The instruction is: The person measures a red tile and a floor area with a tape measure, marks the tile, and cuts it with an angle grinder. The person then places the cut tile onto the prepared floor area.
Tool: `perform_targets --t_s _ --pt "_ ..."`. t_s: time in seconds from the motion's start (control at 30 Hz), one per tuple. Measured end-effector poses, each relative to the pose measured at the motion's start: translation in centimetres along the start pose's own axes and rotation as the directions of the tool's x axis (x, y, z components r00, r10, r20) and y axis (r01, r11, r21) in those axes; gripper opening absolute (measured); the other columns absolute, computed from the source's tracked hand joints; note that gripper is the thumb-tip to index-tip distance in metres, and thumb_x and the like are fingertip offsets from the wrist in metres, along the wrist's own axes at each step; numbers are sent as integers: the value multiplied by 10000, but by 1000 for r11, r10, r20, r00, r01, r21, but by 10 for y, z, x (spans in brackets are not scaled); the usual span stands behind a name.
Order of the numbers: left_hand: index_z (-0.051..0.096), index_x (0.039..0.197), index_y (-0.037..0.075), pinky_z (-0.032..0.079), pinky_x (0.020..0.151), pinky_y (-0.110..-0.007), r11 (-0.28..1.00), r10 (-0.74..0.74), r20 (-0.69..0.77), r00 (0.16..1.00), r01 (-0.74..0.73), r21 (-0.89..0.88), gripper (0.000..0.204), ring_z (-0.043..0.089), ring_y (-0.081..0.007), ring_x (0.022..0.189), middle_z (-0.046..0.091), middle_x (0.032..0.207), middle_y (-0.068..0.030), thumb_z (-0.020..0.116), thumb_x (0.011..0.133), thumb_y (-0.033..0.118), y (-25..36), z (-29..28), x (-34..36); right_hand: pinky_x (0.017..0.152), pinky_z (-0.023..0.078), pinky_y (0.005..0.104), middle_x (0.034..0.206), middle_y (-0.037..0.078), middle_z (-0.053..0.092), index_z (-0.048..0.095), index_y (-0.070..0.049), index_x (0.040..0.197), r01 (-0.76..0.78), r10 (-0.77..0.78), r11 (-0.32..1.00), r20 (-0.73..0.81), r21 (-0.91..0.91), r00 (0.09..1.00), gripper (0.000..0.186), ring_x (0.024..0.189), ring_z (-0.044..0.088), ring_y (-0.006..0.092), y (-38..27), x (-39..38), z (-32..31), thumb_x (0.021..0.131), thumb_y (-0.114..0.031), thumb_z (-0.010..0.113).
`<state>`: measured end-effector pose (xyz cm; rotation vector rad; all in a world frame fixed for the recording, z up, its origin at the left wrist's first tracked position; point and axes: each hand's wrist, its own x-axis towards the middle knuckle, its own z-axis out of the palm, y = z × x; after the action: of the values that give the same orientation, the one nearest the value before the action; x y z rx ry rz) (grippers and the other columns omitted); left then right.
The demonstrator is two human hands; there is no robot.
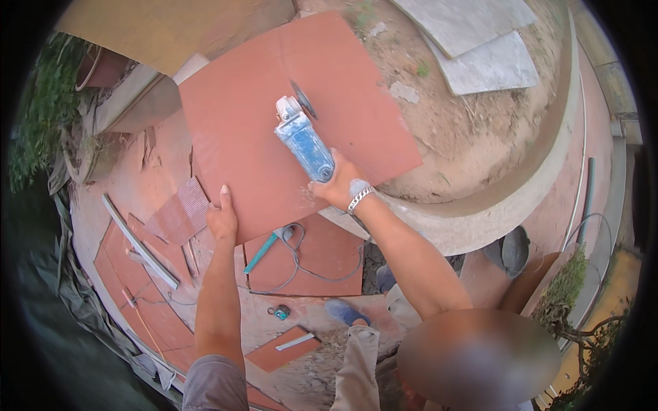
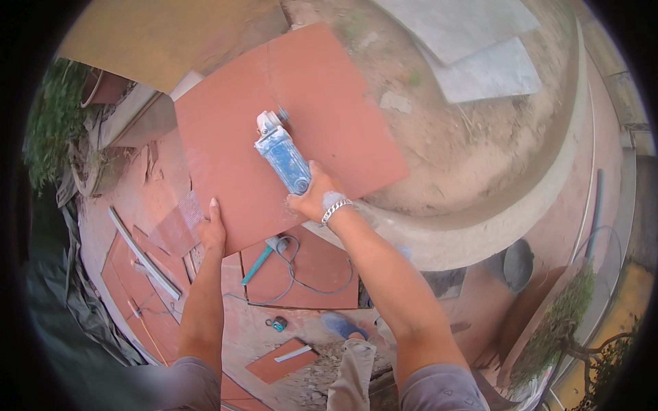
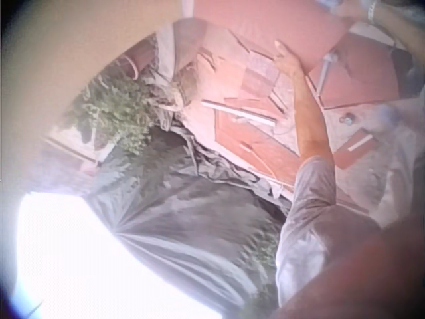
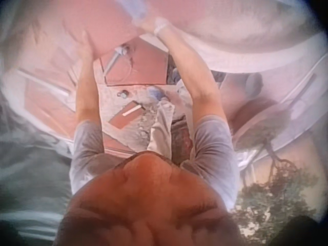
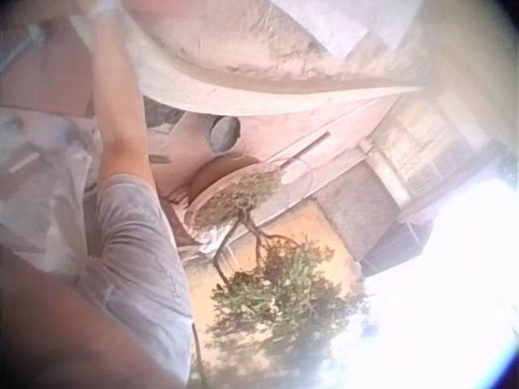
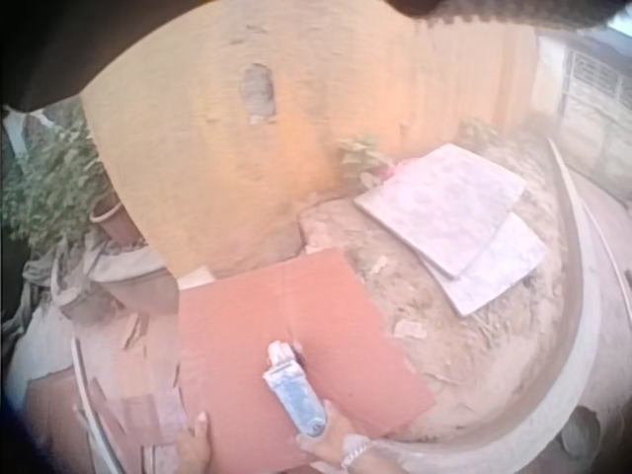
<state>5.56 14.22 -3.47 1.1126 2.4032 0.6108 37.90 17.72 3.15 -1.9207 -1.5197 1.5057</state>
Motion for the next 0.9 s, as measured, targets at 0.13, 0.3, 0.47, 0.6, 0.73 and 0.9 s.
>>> perform_targets --t_s 0.13,0.3,0.47,0.6,0.73,0.9 --pt "673 1008 -183 523 882 -481 999 -19 -5 1000 19 40 883 700 -433 963 707 972 -332 591 932 693 -5 1 0 1060 492 387 1348 345 598 294 148 1528 6 -6 1000 -10 -7 1000 1083 1261 618 392 2 -1 2 722 -372 797" --pt "664 955 -196 518 863 -495 997 24 -52 998 -20 78 918 691 -453 931 699 937 -346 580 926 717 -1 7 7 1048 500 389 1321 346 612 317 151 1516 22 -22 1000 -28 3 999 1062 1239 630 396 1 7 -1 718 -366 791" --pt "663 988 -210 514 897 -502 996 -27 0 1000 26 86 935 687 -479 977 693 972 -370 578 924 719 2 4 6 1046 510 406 1320 333 618 335 123 1518 4 -3 1000 -18 11 1000 1019 1228 633 411 -3 6 -5 725 -341 774" --pt "665 1020 -210 508 921 -504 999 31 -27 999 -30 44 931 685 -477 1012 692 1007 -376 579 926 712 1 6 7 1051 508 403 1330 334 613 329 127 1520 -6 6 1000 1 1 1000 1021 1242 627 408 -7 3 -9 725 -334 774" --pt "667 1048 -204 504 939 -502 999 6 12 1000 -6 45 923 681 -474 1040 692 1035 -374 580 925 707 0 5 8 1062 503 396 1351 338 600 323 129 1524 -34 34 999 11 9 999 1025 1261 617 401 -7 4 -8 728 -337 770" --pt "674 1088 -185 509 935 -476 998 -12 18 1000 11 56 889 689 -443 1049 709 1056 -341 587 934 686 7 2 7 1013 519 387 1293 343 628 284 140 1539 1 -1 1000 -12 -15 1000 1078 1205 651 380 -1 5 -5 730 -362 788"
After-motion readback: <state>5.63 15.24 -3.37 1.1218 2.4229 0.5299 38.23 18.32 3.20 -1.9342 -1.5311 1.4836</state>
